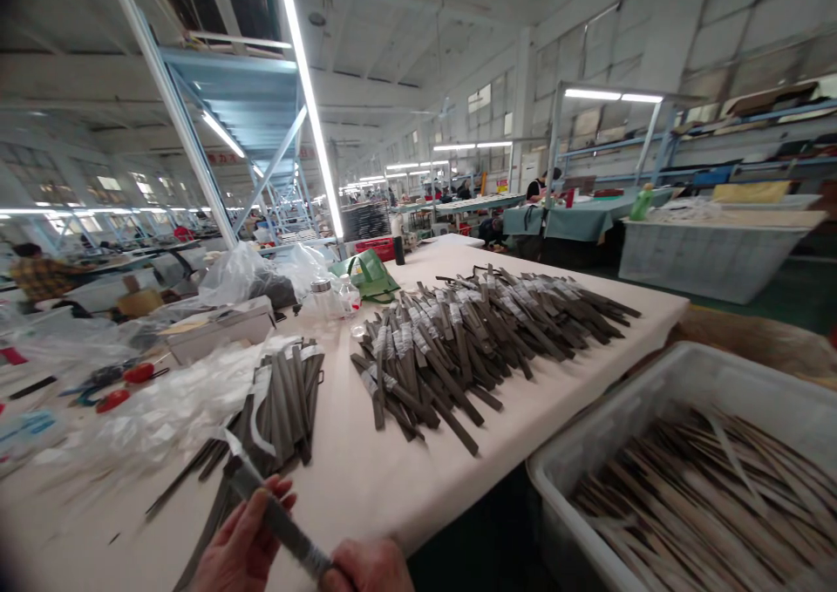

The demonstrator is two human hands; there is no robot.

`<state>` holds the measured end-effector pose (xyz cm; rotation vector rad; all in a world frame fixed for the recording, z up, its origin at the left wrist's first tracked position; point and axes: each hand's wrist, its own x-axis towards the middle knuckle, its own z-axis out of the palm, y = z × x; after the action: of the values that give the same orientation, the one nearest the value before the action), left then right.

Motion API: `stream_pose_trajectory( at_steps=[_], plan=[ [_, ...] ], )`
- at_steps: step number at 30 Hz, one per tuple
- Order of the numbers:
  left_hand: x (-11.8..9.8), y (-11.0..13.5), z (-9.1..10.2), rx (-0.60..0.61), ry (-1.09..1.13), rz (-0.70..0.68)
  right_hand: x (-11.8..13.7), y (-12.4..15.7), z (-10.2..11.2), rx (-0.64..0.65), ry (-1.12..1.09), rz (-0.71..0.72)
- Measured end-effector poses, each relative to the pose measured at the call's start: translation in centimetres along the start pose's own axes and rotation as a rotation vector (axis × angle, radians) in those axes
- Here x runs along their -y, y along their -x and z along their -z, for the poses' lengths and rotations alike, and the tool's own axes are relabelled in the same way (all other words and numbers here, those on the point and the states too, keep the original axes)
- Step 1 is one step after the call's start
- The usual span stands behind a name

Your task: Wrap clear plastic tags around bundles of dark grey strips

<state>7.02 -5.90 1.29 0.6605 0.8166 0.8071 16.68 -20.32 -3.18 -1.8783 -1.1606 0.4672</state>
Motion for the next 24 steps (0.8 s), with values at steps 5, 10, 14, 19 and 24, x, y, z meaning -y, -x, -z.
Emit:
stream_pose_trajectory(
  at_steps=[5,10,14,19,24],
  plan=[
    [3.1,3.4,-0.6,0.107,-0.087,0.026,1.4,0.3,1.5,0.07,-0.169,0.117],
    [-0.8,2.3,-1.7,0.104,0.121,-0.164,0.9,0.4,1.2,0.134,-0.165,0.093],
    [0.0,2.4,-1.1,0.085,0.088,-0.077,0.9,0.4,0.9,0.159,-0.156,0.103],
    [3.9,4.5,0.3,0.094,0.003,-0.003,1.5,0.3,0.9,0.171,-0.144,0.087],
    [2.6,5.0,2.5,0.04,-0.131,-0.058,2.2,-1.4,3.0,0.133,0.009,0.126]
  ],
)
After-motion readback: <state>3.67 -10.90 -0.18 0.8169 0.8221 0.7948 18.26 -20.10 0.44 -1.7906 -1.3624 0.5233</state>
